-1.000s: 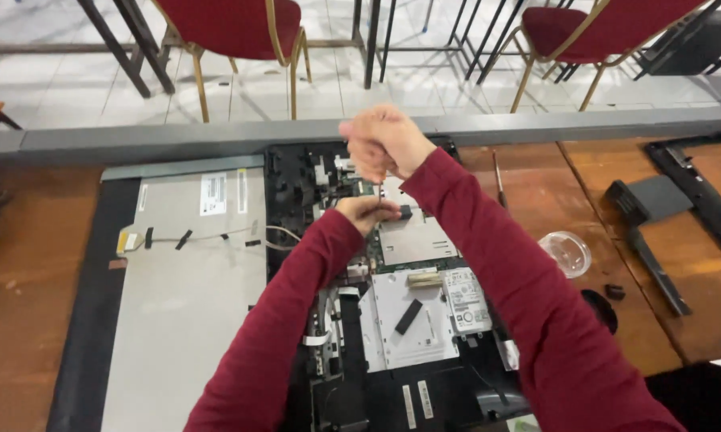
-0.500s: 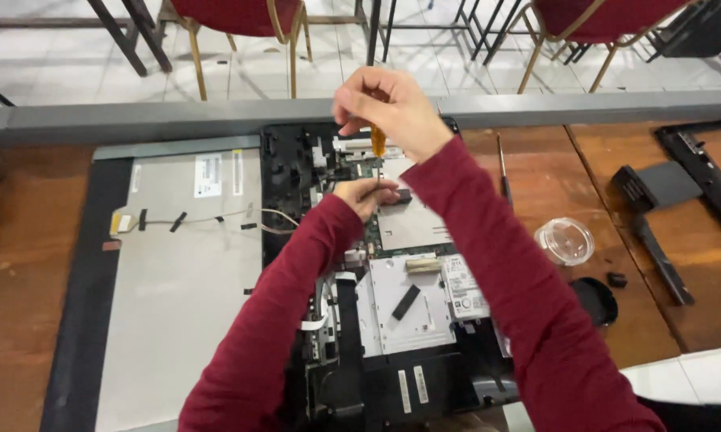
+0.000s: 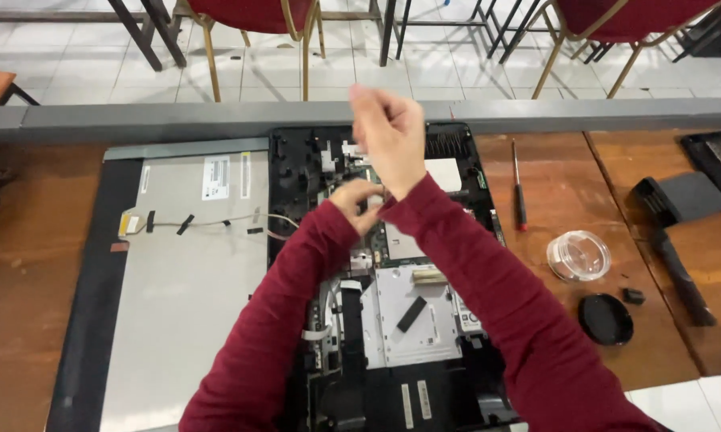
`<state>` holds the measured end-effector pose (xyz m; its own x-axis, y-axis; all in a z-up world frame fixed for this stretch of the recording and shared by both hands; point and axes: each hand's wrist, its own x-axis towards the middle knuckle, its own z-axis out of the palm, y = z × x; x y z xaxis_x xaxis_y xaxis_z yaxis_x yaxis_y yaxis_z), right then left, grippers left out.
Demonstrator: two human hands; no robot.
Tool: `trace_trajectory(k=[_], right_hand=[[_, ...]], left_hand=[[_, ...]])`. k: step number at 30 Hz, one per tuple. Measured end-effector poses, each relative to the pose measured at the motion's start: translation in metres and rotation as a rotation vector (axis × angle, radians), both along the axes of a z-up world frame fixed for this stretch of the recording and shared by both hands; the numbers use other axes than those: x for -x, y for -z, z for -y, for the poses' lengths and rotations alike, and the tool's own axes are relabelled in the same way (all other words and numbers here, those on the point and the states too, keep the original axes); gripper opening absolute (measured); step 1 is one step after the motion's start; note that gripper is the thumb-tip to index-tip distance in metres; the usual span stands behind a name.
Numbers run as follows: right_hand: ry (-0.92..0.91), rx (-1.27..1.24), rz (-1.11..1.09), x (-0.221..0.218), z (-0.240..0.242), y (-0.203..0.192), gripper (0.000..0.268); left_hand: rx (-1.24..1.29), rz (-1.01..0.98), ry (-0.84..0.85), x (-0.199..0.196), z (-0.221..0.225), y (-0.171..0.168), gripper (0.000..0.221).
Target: Securing internal components and metal shields of a computer using a screwdriver and screws.
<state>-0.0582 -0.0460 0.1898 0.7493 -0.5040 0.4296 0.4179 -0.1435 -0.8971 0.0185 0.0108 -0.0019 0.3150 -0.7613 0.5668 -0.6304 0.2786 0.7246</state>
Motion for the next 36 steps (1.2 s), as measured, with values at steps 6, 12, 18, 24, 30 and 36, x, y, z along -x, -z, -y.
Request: trace_trajectory(k=[6, 12, 18, 24, 30, 36], right_hand=[[0.262, 0.020, 0.125, 0.050, -0.003, -0.008, 0.037], [0.248, 0.023, 0.306, 0.154, 0.025, -0.050, 0.024], [0.262, 0.149, 0.375, 0.250, 0.029, -0.074, 0.031], [0.366, 0.155, 0.363, 0.268, 0.029, -0.059, 0.027], [0.395, 0.095, 0.329, 0.253, 0.028, -0.052, 0.026], [0.275, 0.033, 0.300, 0.216, 0.044, -0.038, 0.025]], left_hand=[[-0.115, 0.612, -0.319, -0.010, 0.001, 0.027, 0.036], [-0.657, 0.664, -0.165, 0.001, -0.004, -0.016, 0.058], [-0.481, 0.646, -0.196, 0.000, 0.000, -0.010, 0.045], [-0.389, 0.610, -0.192, -0.006, 0.007, 0.002, 0.029], [-0.434, 0.555, -0.159, -0.008, 0.007, 0.002, 0.030], [-0.277, 0.600, -0.274, -0.009, 0.008, 0.026, 0.040]])
